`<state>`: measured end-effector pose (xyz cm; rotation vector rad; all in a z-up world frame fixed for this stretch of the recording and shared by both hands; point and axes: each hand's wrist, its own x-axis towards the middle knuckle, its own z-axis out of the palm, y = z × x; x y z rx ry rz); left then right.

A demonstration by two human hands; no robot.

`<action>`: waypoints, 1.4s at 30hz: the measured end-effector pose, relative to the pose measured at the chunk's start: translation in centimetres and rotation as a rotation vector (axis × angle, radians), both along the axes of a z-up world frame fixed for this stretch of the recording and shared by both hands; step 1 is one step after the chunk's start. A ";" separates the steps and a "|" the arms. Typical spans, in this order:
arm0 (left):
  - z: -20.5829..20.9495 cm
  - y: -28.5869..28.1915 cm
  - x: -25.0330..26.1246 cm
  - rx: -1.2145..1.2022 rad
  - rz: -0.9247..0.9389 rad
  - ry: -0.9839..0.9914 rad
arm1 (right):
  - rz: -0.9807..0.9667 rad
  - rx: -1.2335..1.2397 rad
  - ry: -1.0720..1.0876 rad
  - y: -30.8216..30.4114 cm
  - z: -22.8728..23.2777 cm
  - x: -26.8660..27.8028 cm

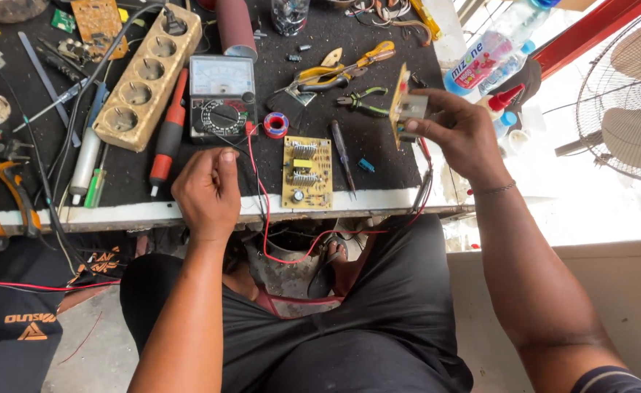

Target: The person handles a clear plastic container filled with small electronic components, picking out and placing items inside. They then pick up a yellow circuit board, inspect it, and place it on the table before picking up another board to examine its components.

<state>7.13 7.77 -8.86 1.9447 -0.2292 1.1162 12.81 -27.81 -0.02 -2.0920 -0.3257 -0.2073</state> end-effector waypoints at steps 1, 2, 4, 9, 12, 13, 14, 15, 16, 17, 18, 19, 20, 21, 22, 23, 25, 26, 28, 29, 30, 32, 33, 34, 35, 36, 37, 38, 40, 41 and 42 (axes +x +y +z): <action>-0.1 0.1 0.1 0.003 0.000 0.000 | 0.000 0.003 0.000 0.0 0.2 -0.5; -0.2 0.2 0.2 0.009 0.007 -0.018 | 0.002 0.105 -0.023 -0.1 0.3 -1.1; -0.5 0.4 0.4 0.020 0.012 -0.029 | 0.001 0.212 -0.041 -0.8 0.0 -2.0; -1.1 0.7 0.4 0.015 0.036 -0.132 | -0.115 0.269 -0.037 -0.1 1.1 -8.2; 1.7 0.1 -1.6 0.134 0.058 -0.171 | -0.139 0.243 0.008 2.1 1.9 -13.7; 3.1 -1.3 -3.8 0.134 0.050 -0.166 | -0.147 0.244 0.013 2.4 0.7 -15.0; 4.5 -2.7 -6.1 0.021 -0.027 -0.020 | -0.098 0.286 0.024 2.7 -0.6 -16.2; 6.0 -3.8 -8.5 -0.089 -0.099 0.128 | -0.045 0.331 0.036 3.2 -1.9 -17.4; 6.3 -5.4 -10.5 -0.087 -0.101 0.134 | -0.048 0.333 0.042 4.0 -1.6 -18.6; 6.7 -6.8 -12.4 -0.310 -0.386 0.380 | 0.001 0.333 0.066 4.9 -1.4 -19.5; 7.0 -8.3 -14.2 -0.531 -0.672 0.626 | 0.050 0.333 0.091 5.7 -1.3 -20.4; 6.5 -9.0 -15.1 -0.529 -0.670 0.633 | 0.049 0.337 0.096 6.2 -1.3 -20.5; 5.8 -9.6 -16.0 -0.667 -0.904 0.657 | 0.052 0.237 -0.001 6.8 -1.4 -20.6; 5.2 -10.3 -17.2 -0.816 -1.132 0.680 | 0.058 0.134 -0.087 7.3 -1.4 -20.9; 5.0 -10.5 -17.8 -0.826 -1.124 0.692 | 0.061 0.135 -0.071 7.4 -1.4 -21.3; 5.0 -10.7 -18.3 -0.755 -1.049 0.742 | 0.087 0.075 -0.139 7.5 -1.4 -21.2; 3.7 -11.0 -19.2 -0.692 -0.956 0.790 | 0.130 0.020 -0.203 7.5 -1.1 -21.1; 2.6 -11.1 -19.6 -0.842 -0.844 0.914 | 0.163 -0.024 -0.153 7.3 -0.8 -21.1; 1.7 -11.3 -19.9 -0.992 -0.718 1.033 | 0.199 -0.067 -0.100 6.5 -0.9 -21.1; 2.0 -11.6 -19.6 -1.184 -0.790 0.933 | 0.199 0.130 0.053 6.0 -1.0 -21.1; 2.3 -11.9 -19.3 -1.372 -0.858 0.822 | 0.197 0.327 0.207 5.3 -1.2 -21.1; 0.0 -11.6 -19.5 -1.337 -0.860 0.801 | 0.176 0.674 0.375 4.8 -2.0 -20.1; -1.1 -11.4 -19.5 -1.296 -0.858 0.777 | 0.147 1.027 0.538 4.6 -2.4 -19.6; -0.1 -11.1 -19.6 -1.301 -0.853 0.777 | 0.147 1.025 0.544 4.3 -2.5 -19.2; 1.0 -10.8 -19.6 -1.162 -0.902 0.784 | 0.117 1.225 0.656 4.0 -2.6 -18.9; 2.0 -10.6 -19.6 -1.022 -0.947 0.788 | 0.083 1.424 0.767 3.7 -2.7 -18.6; 2.8 -10.5 -19.6 -1.022 -0.948 0.791 | 0.080 1.425 0.767 3.6 -3.0 -18.6; 3.6 -10.4 -19.5 -0.993 -0.972 0.832 | 0.040 1.438 0.747 3.6 -3.2 -18.7; 4.5 -10.5 -19.5 -0.969 -0.995 0.880 | -0.008 1.449 0.732 3.4 -3.3 -19.0; 4.7 -10.6 -19.4 -0.919 -0.944 0.894 | -0.045 1.412 0.699 3.5 -3.2 -19.0; 4.8 -10.7 -19.3 -0.868 -0.892 0.907 | -0.081 1.374 0.666 3.5 -3.1 -19.0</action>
